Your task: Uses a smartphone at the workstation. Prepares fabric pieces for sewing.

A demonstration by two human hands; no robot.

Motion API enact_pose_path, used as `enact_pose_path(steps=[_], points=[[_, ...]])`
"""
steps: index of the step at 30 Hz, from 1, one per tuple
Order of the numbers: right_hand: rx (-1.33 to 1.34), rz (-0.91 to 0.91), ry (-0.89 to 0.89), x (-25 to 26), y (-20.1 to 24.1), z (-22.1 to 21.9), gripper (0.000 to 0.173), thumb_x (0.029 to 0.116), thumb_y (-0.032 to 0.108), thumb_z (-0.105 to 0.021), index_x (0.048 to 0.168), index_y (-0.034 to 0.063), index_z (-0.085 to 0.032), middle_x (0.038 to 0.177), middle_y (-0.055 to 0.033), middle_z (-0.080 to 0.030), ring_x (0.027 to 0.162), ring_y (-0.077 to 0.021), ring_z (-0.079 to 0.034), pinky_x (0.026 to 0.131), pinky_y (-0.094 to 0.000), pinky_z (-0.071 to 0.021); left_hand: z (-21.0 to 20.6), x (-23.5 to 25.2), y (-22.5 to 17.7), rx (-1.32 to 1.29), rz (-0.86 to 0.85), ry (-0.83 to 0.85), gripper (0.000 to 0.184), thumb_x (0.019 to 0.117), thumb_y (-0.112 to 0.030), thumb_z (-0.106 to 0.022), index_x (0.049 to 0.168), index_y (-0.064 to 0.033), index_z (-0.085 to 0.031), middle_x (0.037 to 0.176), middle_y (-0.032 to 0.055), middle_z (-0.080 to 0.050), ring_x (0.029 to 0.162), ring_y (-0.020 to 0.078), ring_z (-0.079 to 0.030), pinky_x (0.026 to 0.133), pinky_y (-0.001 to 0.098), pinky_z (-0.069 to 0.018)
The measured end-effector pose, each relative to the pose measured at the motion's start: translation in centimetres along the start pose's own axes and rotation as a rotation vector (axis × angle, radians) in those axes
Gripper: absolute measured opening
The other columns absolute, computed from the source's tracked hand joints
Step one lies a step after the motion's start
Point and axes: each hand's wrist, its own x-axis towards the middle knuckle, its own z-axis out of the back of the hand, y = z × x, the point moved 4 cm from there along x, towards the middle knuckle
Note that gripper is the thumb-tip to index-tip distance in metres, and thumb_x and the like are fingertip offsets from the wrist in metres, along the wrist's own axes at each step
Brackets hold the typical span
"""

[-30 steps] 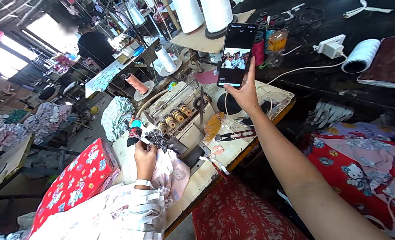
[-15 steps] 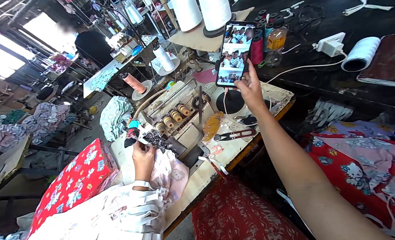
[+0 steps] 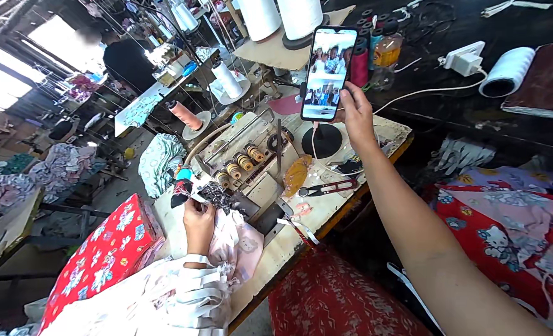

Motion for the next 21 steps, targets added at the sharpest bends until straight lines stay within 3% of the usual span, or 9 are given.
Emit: enact_pose_path(steps=[5,12,16,21], points=[[-0.015,0.018,0.004,-0.08,-0.05,0.06,0.048,0.1128,0.029,-0.031,0.148,-0.0003,-0.043,0.101,-0.0098,-0.066,0.074,-0.0111,-0.068,0.071,-0.0302,-0.0598,-0.05,-0.13,-0.15,-0.006,-0.005,-0.015,0.048,0.0875,-0.002,-0.067,0.130,0.0110,-0.050,0.108,0.0148,-0.065,0.093,0.0016,-0.061,0.085,0.0183,-0.0495],[0.007,0.026,0.001,0.00,-0.16,0.11,0.048,0.1125,0.030,-0.030,0.147,-0.0005,-0.044,0.100,-0.0087,-0.066,0.078,-0.0108,-0.069,0.073,-0.0299,-0.0594,-0.08,-0.07,0.09,-0.013,-0.027,-0.021,0.051,0.0871,-0.002,-0.067,0.133,0.0107,-0.048,0.109,0.0125,-0.065,0.092,-0.0023,-0.060,0.084,0.0144,-0.0484],[0.009,0.051,0.002,0.16,-0.25,0.10,0.049,0.1115,0.030,-0.034,0.150,0.0007,-0.042,0.118,-0.0130,-0.065,0.093,-0.0127,-0.070,0.081,-0.0309,-0.0591,-0.09,-0.03,0.33,-0.037,-0.027,-0.019,0.051,0.0865,-0.001,-0.067,0.132,0.0109,-0.048,0.108,0.0115,-0.065,0.091,-0.0030,-0.061,0.083,0.0139,-0.0492],[-0.042,0.043,-0.020,0.30,-0.07,-0.17,0.064,0.1013,0.028,-0.056,0.157,0.0054,-0.034,0.136,-0.0159,-0.056,0.101,-0.0158,-0.066,0.085,-0.0312,-0.0557,-0.09,-0.12,0.05,-0.043,-0.028,-0.015,0.054,0.0868,-0.002,-0.067,0.134,0.0130,-0.046,0.113,0.0144,-0.065,0.096,-0.0028,-0.061,0.086,0.0135,-0.0489]])
